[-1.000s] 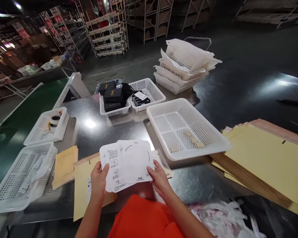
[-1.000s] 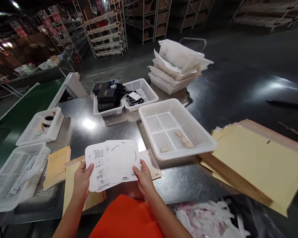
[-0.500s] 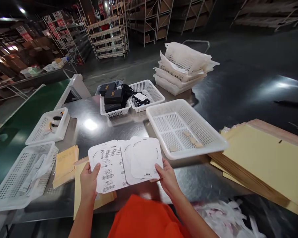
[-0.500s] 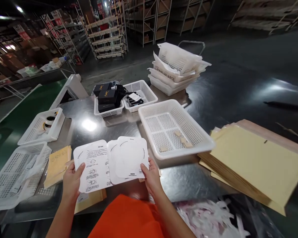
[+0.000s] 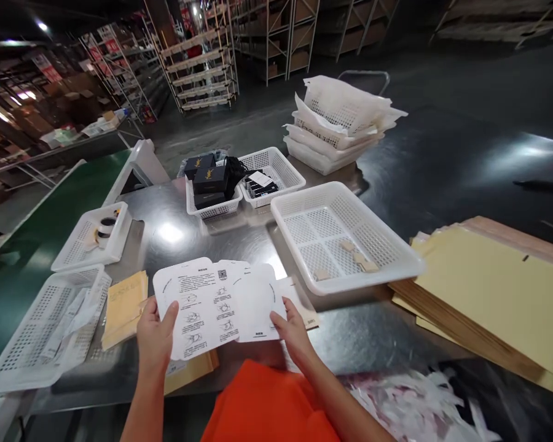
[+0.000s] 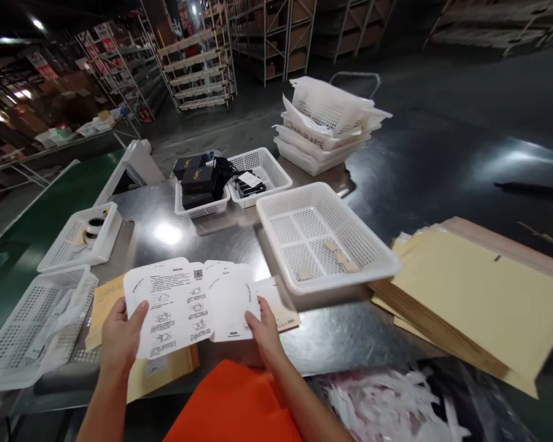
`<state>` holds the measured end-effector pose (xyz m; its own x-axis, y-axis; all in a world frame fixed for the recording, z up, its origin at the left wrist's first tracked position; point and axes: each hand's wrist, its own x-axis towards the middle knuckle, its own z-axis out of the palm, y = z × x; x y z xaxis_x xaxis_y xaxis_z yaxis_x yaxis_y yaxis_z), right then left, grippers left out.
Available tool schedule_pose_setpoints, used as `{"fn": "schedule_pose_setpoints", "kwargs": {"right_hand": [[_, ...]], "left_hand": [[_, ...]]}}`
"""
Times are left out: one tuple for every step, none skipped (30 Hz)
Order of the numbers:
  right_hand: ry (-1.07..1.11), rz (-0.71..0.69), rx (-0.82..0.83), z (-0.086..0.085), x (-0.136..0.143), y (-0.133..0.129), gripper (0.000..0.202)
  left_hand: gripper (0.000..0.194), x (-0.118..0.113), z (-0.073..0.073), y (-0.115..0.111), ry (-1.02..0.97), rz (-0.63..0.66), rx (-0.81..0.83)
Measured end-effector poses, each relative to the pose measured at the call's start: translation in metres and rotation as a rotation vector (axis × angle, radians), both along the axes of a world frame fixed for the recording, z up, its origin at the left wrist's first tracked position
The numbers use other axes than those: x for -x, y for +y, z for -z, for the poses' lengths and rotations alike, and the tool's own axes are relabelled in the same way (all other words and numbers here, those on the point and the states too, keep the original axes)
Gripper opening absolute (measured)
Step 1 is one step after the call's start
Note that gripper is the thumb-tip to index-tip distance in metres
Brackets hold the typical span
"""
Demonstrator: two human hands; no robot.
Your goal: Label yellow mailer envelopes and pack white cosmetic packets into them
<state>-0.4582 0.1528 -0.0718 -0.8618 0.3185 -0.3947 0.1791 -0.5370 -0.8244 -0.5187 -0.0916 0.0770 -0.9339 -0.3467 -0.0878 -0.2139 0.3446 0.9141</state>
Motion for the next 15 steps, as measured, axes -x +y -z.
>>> {"fn": "schedule_pose_setpoints", "kwargs": {"right_hand": [[0.013,-0.024,-0.044,-0.001,0.001,-0.006,0.042],[0.025,-0.041,-0.108,-0.003,0.001,-0.011,0.040],[0.037,-0.055,-0.183,-0.004,0.001,-0.016,0.039],[0.049,-0.067,-0.263,-0.006,0.001,-0.020,0.039],[0.059,-0.078,-0.340,-0.008,0.000,-0.023,0.038],[0.066,-0.087,-0.406,-0.010,0.000,-0.027,0.037],[0.073,-0.094,-0.454,-0.012,-0.001,-0.030,0.036],[0.083,-0.102,-0.480,-0.015,0.000,-0.034,0.034],[0.100,-0.109,-0.486,-0.018,0.000,-0.039,0.033],[0.122,-0.112,-0.470,-0.022,0.001,-0.043,0.031],[0.149,-0.116,-0.435,-0.025,0.001,-0.048,0.030],[0.176,-0.118,-0.385,-0.027,0.002,-0.052,0.030],[0.199,-0.117,-0.326,-0.030,0.002,-0.055,0.031],[0.214,-0.109,-0.261,-0.031,0.003,-0.058,0.033],[0.220,-0.098,-0.190,-0.031,0.003,-0.060,0.035]], "left_hand": [[0.040,-0.001,0.001,0.004,0.003,0.034,0.024],[0.038,-0.002,0.000,0.008,0.006,0.054,0.079],[0.036,-0.003,-0.001,0.012,0.011,0.058,0.166],[0.031,-0.005,-0.004,0.017,0.021,0.059,0.281],[0.026,-0.007,-0.007,0.022,0.035,0.063,0.405],[0.021,-0.010,-0.009,0.028,0.054,0.082,0.518],[0.018,-0.012,-0.011,0.034,0.074,0.118,0.603],[0.017,-0.014,-0.012,0.042,0.094,0.164,0.649],[0.018,-0.016,-0.011,0.050,0.109,0.218,0.663],[0.020,-0.018,-0.009,0.058,0.117,0.271,0.650],[0.022,-0.020,-0.006,0.067,0.118,0.322,0.618],[0.024,-0.021,-0.002,0.075,0.112,0.368,0.582],[0.026,-0.023,0.001,0.082,0.101,0.407,0.550],[0.028,-0.025,0.004,0.089,0.089,0.435,0.527],[0.029,-0.026,0.005,0.093,0.078,0.451,0.514]]}}
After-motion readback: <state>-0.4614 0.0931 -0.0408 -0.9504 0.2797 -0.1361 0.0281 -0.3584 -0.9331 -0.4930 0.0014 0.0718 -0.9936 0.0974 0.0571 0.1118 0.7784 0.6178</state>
